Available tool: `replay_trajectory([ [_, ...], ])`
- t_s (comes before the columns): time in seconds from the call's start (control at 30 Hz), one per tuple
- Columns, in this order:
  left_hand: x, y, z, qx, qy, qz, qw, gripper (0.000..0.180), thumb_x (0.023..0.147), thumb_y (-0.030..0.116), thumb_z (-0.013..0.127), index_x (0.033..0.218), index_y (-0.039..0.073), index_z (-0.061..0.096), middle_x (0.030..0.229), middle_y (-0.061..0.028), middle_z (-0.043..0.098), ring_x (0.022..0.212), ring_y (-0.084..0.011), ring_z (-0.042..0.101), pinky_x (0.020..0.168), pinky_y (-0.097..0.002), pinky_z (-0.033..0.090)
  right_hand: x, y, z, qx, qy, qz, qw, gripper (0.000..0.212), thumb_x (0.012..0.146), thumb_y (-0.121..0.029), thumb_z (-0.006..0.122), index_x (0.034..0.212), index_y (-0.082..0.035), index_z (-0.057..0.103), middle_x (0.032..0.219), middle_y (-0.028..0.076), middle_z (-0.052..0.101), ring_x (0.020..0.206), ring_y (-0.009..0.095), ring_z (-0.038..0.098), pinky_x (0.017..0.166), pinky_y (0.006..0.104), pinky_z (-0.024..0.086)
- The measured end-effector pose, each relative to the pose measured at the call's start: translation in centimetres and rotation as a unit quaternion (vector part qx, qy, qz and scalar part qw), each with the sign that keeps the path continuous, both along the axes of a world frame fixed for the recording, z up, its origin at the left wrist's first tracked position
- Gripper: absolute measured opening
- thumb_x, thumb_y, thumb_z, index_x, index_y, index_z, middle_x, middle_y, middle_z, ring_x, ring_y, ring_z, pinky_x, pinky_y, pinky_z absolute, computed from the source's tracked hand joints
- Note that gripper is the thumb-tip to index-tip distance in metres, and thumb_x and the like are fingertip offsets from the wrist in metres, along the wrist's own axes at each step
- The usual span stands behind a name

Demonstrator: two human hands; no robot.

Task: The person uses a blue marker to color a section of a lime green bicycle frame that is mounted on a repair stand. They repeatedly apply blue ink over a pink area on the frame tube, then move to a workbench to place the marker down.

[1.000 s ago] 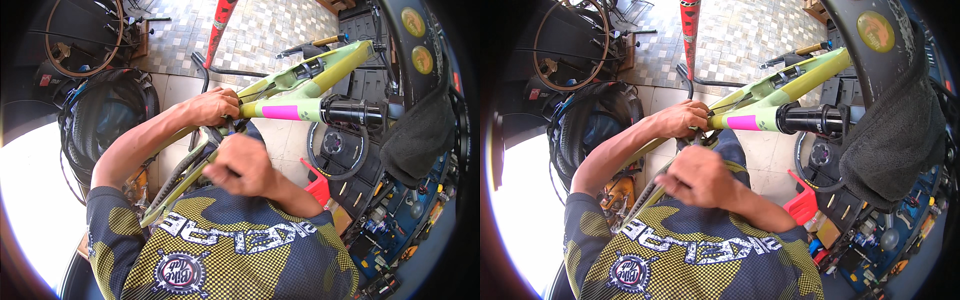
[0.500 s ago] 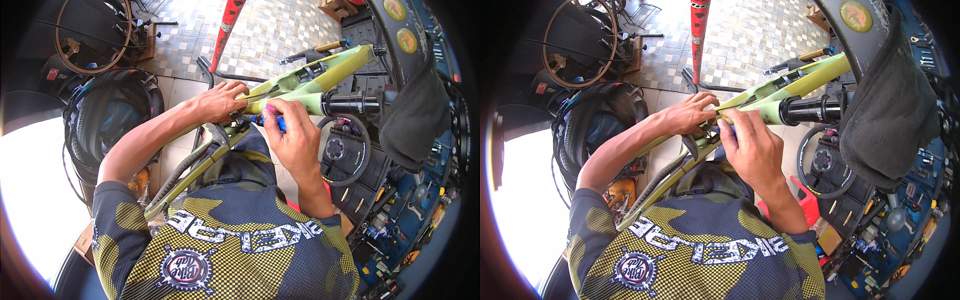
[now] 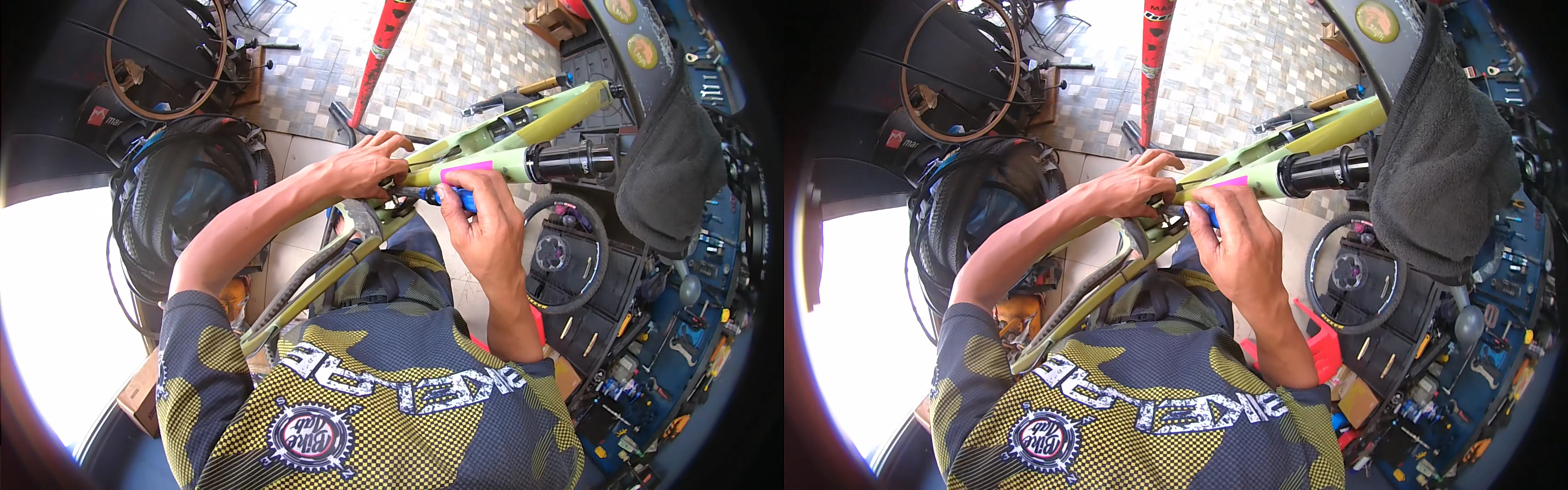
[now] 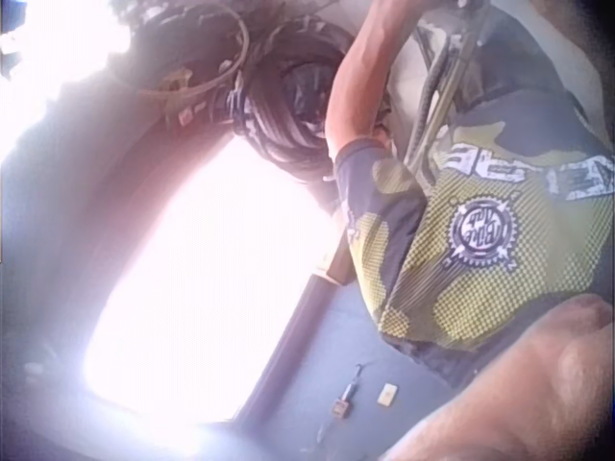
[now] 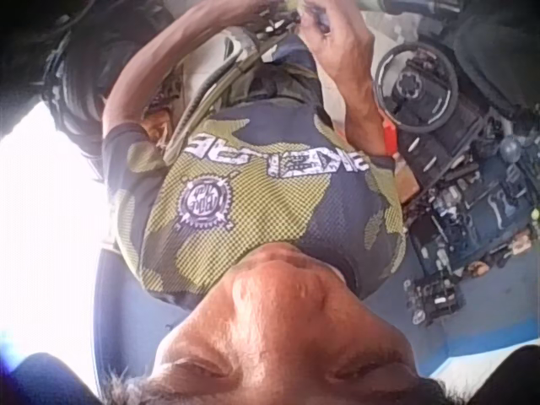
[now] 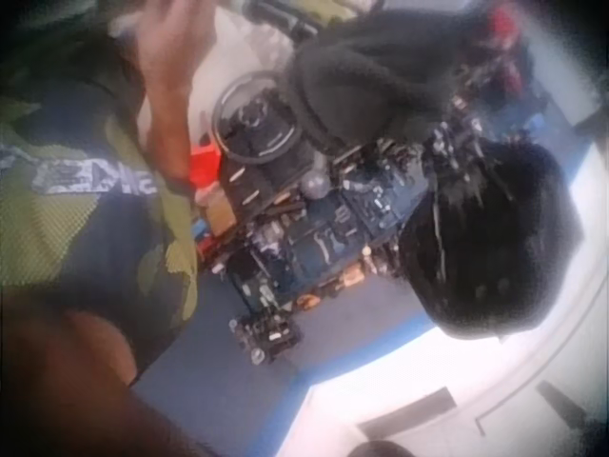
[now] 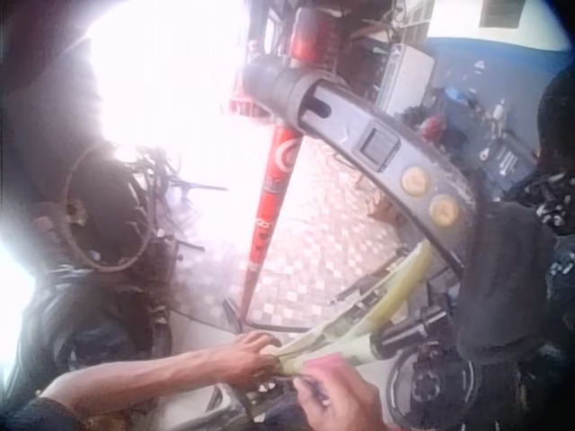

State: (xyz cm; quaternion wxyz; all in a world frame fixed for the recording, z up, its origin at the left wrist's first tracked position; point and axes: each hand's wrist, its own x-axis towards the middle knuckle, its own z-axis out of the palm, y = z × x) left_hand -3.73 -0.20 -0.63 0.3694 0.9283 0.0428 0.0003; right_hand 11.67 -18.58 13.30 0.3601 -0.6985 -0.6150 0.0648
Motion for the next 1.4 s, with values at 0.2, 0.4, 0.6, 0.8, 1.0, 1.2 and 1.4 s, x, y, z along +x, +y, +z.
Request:
replay_trajectory([
  [0.2,0.2,0.2,-0.4,-0.019,0.012,-0.009,1.0,0.036,0.074,0.018,0.094,0.102,0.009,0.074,0.157,-0.0169,0.045,0.15,-0.0431,0.038,0.123,-0.0573,0.038,-0.6,0.2,-0.2,0.01,0.002,0.017,1.0,0.018,0.096,-0.01,0.08,0.111,-0.007,0.072,0.102,0.01,0.072,0.079,0.027,0.074,0.065,0.0398,0.06],
  [0.4,0.0,0.0,-1.8,-0.038,-0.023,-0.002,0.999,0.032,0.072,0.017,0.092,0.098,0.011,0.072,0.141,-0.0147,0.056,0.142,-0.0382,0.045,0.118,-0.053,0.04,-1.8,0.9,0.7,0.04,0.027,0.08,0.996,0.021,0.092,-0.017,0.084,0.107,-0.008,0.074,0.094,0.008,0.074,0.081,0.029,0.073,0.071,0.0418,0.059],
  [0.6,0.4,0.1,-1.1,-0.115,0.036,-0.019,0.993,0.031,0.084,0.009,0.08,0.113,0.008,0.069,0.125,-0.016,0.061,0.119,-0.0381,0.064,0.101,-0.0455,0.054,-5.5,1.3,-0.5,0.103,0.016,0.198,0.975,0.022,0.09,-0.024,0.088,0.085,-0.01,0.072,0.079,0.003,0.069,0.072,0.025,0.063,0.07,0.0384,0.052],
  [0.8,0.8,-0.1,-1.7,-0.067,0.038,-0.018,0.997,0.037,0.077,0.01,0.084,0.113,0.011,0.073,0.116,-0.0155,0.067,0.113,-0.0392,0.068,0.098,-0.0484,0.055,-8.3,1.2,-1.5,0.069,0.098,0.231,0.966,0.022,0.091,-0.021,0.087,0.086,-0.008,0.069,0.078,0.006,0.067,0.07,0.026,0.064,0.068,0.0392,0.051],
  [1.0,1.1,0.8,-3.0,-0.095,0.004,-0.051,0.994,0.037,0.082,0.011,0.079,0.118,0.007,0.075,0.126,-0.0173,0.07,0.122,-0.0385,0.065,0.105,-0.0494,0.052,-2.9,2.9,2.8,-0.038,-0.205,0.143,0.968,0.021,0.101,-0.028,0.072,0.096,-0.007,0.072,0.092,0.009,0.069,0.084,0.027,0.07,0.076,0.0417,0.057],
  [1.2,2.1,0.8,-4.7,-0.084,-0.014,-0.068,0.994,0.047,0.081,0.026,0.087,0.122,0.008,0.075,0.119,-0.0197,0.068,0.116,-0.0403,0.065,0.102,-0.0487,0.052,-4.3,2.7,4.1,-0.135,-0.467,0.139,0.863,0.029,0.103,-0.033,0.066,0.089,-0.008,0.073,0.088,0.006,0.07,0.085,0.022,0.067,0.075,0.0387,0.048],
  [1.4,2.4,0.2,-3.5,-0.106,0.0,-0.035,0.994,0.042,0.075,0.016,0.089,0.115,0.01,0.076,0.115,-0.0185,0.066,0.112,-0.0385,0.067,0.098,-0.046,0.053,-8.5,2.8,3.2,-0.321,-0.574,0.112,0.745,0.029,0.105,-0.028,0.061,0.085,-0.014,0.077,0.081,0.003,0.071,0.08,0.019,0.064,0.071,0.0388,0.042],
])
